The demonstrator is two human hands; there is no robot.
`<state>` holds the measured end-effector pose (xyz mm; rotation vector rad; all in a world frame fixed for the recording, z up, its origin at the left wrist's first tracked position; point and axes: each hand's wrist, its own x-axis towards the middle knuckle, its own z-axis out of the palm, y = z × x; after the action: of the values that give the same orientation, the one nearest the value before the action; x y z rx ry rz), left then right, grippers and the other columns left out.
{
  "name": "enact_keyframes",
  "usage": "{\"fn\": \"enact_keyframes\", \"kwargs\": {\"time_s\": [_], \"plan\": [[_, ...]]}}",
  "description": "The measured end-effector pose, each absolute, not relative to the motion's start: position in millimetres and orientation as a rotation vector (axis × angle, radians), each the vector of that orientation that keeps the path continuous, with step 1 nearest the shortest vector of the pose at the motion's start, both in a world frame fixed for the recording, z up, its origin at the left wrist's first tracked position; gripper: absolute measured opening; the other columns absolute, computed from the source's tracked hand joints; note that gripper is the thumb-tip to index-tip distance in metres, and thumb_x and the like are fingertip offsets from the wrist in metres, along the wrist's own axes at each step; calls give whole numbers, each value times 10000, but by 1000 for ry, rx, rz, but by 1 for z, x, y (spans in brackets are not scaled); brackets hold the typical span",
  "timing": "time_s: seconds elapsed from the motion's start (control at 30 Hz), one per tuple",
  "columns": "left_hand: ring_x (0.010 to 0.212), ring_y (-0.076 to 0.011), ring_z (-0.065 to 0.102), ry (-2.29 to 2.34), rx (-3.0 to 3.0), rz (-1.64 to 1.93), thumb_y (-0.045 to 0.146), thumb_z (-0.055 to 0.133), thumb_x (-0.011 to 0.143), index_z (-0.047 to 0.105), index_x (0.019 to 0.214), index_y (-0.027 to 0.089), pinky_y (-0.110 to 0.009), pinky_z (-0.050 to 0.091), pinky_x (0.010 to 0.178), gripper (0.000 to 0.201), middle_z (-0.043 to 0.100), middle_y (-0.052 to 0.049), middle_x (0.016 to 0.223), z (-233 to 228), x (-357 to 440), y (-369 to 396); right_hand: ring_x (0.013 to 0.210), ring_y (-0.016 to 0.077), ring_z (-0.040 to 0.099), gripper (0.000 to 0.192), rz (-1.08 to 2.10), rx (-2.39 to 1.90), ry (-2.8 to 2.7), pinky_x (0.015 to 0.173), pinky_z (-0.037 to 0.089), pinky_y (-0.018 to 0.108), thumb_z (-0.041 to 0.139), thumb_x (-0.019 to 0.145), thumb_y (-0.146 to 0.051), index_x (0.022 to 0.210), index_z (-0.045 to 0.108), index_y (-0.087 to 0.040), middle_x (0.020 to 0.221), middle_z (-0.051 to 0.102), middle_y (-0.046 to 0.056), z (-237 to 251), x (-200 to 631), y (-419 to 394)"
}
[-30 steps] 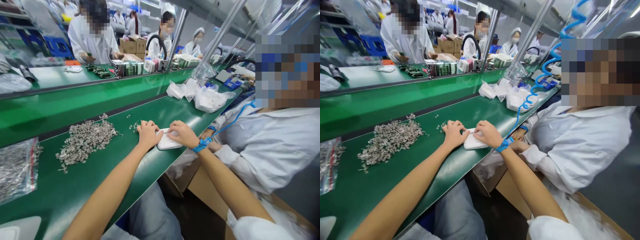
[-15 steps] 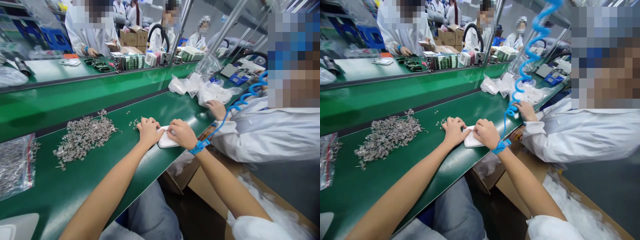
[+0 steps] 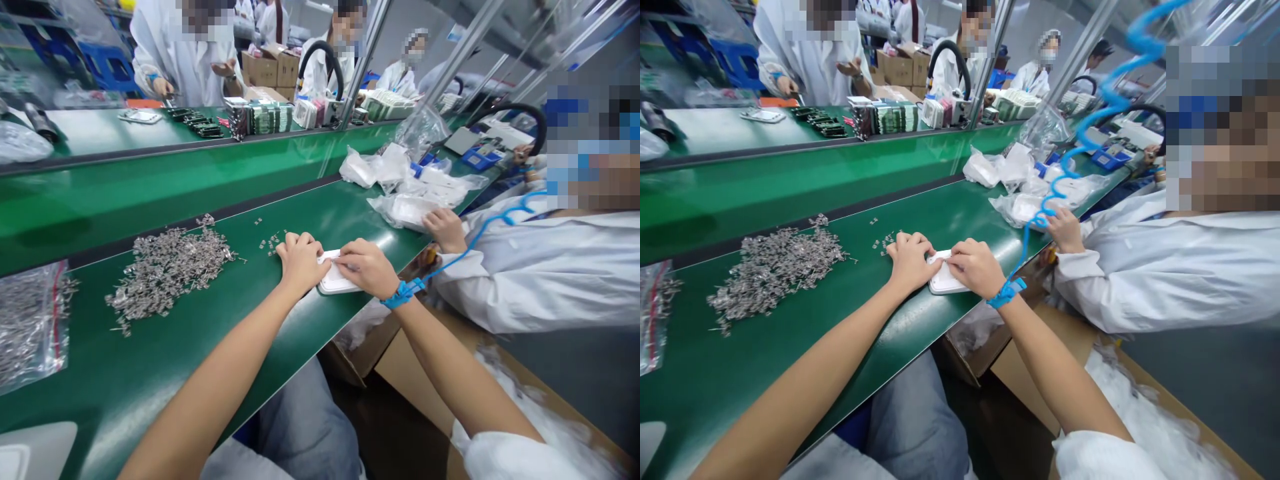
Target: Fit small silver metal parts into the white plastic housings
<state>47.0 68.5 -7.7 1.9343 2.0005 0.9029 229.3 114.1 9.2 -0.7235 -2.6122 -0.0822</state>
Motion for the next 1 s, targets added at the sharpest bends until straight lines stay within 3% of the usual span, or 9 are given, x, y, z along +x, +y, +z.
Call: {"fn": "enact_keyframes", "kwargs": {"time_s": [0.3,0.47,0.6,0.77,0.87,1.0], "plan": [[1076,-288,431,2023,2098,862,347,652,842,644,768,195,-479,297,837,169,636,-91,1043,-4,55,64,865,211,580,176,17,-862,-2520,787,447,359,595,884,-199,751,712,-195,896,678,80,8,224,108],[1123,-310,414,2053,2228,668,337,602,879,684,901,185,-486,324,868,174,602,-127,1110,12,49,44,791,197,614,114,517,-850,-2009,714,502,344,630,842,-286,768,667,-208,836,642,53,18,229,101],[1113,-312,437,2252,2187,413,312,606,868,683,941,164,-483,354,885,182,595,-141,1094,28,28,-32,687,172,607,156,825,-880,-1823,623,492,303,642,846,-352,805,656,-203,768,659,31,15,220,114],[1165,-346,435,2769,1834,147,318,532,891,669,859,166,-531,357,933,207,577,-136,1158,30,-12,-171,745,153,620,108,463,-961,-2318,715,485,276,640,845,-175,932,691,-138,876,688,60,-2,150,146],[1242,-400,393,3005,1577,113,382,515,879,621,762,194,-585,359,960,245,504,-140,1279,23,-42,-234,832,169,625,135,433,-945,-2361,741,457,272,706,828,-188,960,707,-160,956,682,67,-10,110,161],[1313,-404,398,3178,1346,228,455,499,839,568,989,200,-596,355,1043,304,461,-180,1340,12,-76,-280,820,176,623,63,417,-952,-2402,714,421,271,682,875,-208,828,712,-178,927,674,66,-21,94,168]]}}
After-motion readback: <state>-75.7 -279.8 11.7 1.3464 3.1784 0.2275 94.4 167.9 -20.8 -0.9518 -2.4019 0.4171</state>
